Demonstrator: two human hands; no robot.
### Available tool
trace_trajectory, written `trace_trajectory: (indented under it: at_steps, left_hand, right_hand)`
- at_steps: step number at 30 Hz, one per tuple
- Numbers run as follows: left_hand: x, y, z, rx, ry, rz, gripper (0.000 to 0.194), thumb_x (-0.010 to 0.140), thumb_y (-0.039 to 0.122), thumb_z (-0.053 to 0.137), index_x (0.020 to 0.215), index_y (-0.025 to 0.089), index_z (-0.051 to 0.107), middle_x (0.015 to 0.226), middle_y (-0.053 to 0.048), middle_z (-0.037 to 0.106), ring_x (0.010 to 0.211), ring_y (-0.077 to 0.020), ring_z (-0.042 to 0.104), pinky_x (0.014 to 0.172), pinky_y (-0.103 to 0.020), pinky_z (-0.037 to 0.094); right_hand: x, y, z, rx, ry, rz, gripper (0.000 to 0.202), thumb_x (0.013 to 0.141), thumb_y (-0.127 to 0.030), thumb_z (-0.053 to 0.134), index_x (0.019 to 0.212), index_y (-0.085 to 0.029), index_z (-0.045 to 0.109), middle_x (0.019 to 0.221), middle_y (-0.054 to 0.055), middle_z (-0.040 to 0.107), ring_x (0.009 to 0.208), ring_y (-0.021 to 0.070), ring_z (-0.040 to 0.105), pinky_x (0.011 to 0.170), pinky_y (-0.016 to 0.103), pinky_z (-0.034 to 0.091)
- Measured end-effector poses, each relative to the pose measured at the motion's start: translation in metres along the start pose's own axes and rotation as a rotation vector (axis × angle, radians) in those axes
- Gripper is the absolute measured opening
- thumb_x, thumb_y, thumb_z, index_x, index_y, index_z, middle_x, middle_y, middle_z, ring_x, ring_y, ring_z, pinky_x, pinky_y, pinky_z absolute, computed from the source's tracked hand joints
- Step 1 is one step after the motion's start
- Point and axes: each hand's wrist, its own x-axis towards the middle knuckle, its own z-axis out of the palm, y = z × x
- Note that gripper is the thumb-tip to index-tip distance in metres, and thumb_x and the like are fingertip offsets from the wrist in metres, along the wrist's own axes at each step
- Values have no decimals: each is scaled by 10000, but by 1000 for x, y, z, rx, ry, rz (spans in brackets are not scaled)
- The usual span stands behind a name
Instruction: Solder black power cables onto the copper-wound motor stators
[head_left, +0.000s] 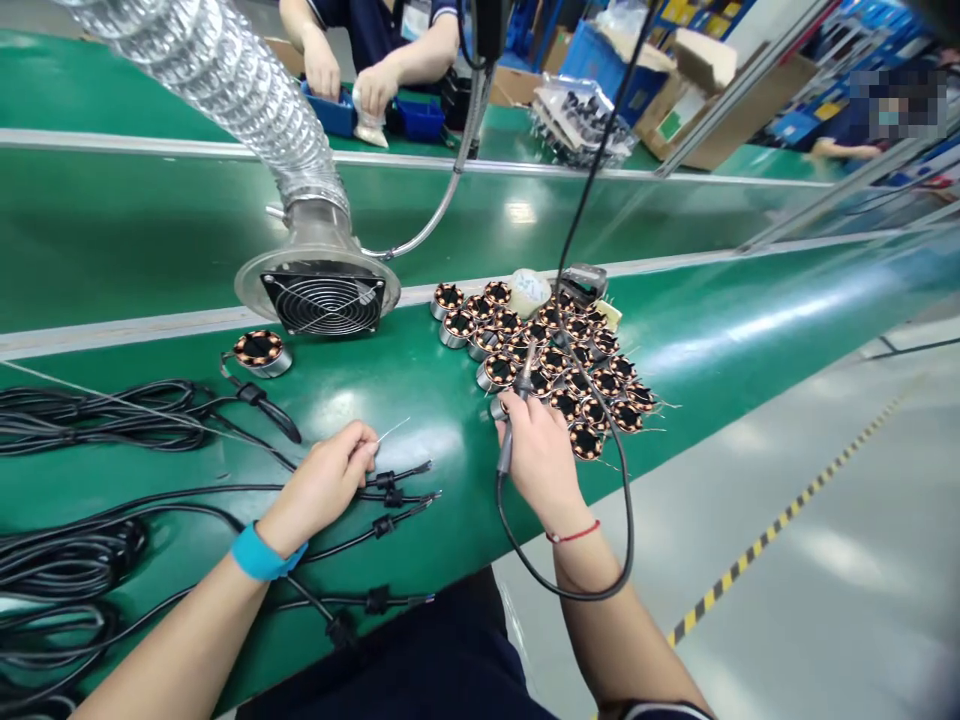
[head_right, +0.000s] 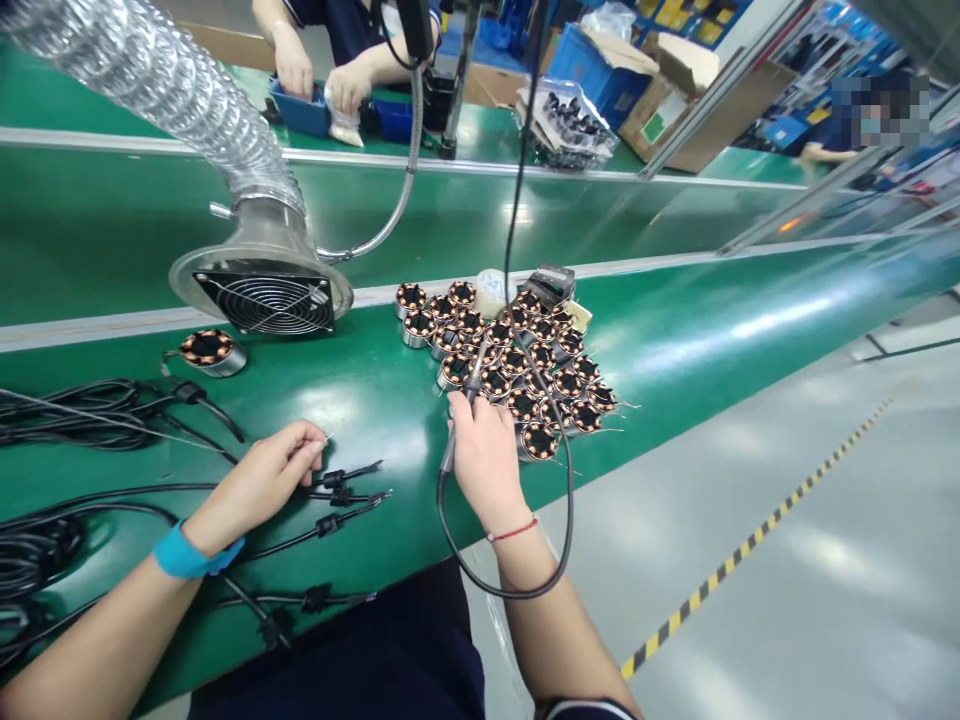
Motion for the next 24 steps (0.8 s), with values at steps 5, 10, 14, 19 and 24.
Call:
trace_trajectory:
  at_steps: [5, 10, 14, 19, 24]
  left_hand:
    - [2, -5, 0, -136, 66, -45, 172, 921, 348, 411, 859, 209, 491, 687, 7, 598, 619, -155, 587, 617, -271, 426]
    - [6, -11, 2, -444, 170, -83, 183, 891, 371, 486, 868, 190, 471, 731, 7, 588, 614, -120, 571, 606, -250, 453]
    - [9, -11, 2, -547, 317, -122, 217, 846, 369, 555, 922, 179, 483, 633, 63, 456, 540, -85, 421, 518, -199, 341]
    - [13, -14, -8, -643, 454, -186, 261, 832, 395, 520, 975, 176, 523, 614, 67, 406, 518, -89, 357, 497, -207, 278]
    - [15, -22, -14, -437, 204, -106, 272, 768, 372, 594, 930, 154, 590, 719, 15, 534, 662, -130, 476, 627, -246, 380]
  right_hand:
    - [16, -35, -5, 313, -11, -48, 365, 904, -210, 502, 1264, -172, 455, 1027, 106, 623, 866, 248, 619, 763, 395, 503]
    - [35, -49, -1, 662, -18, -207, 498, 818, -52, 418, 1293, -199, 400, 1158, 91, 621, 1058, 221, 607, 912, 409, 492]
    - [45, -60, 9, 734, -162, -412, 603, 766, -24, 442, 1341, -186, 357, 1363, 123, 510, 1253, 232, 490, 1017, 442, 438]
    - [49, -86, 27, 809, -236, -429, 599, 785, -145, 616, 1328, -196, 366, 1303, 129, 534, 1228, 257, 508, 1031, 463, 435]
    - [44, -88, 40, 864, -143, -398, 536, 808, -180, 625, 1295, -206, 401, 1228, 115, 579, 1142, 242, 566, 985, 435, 478]
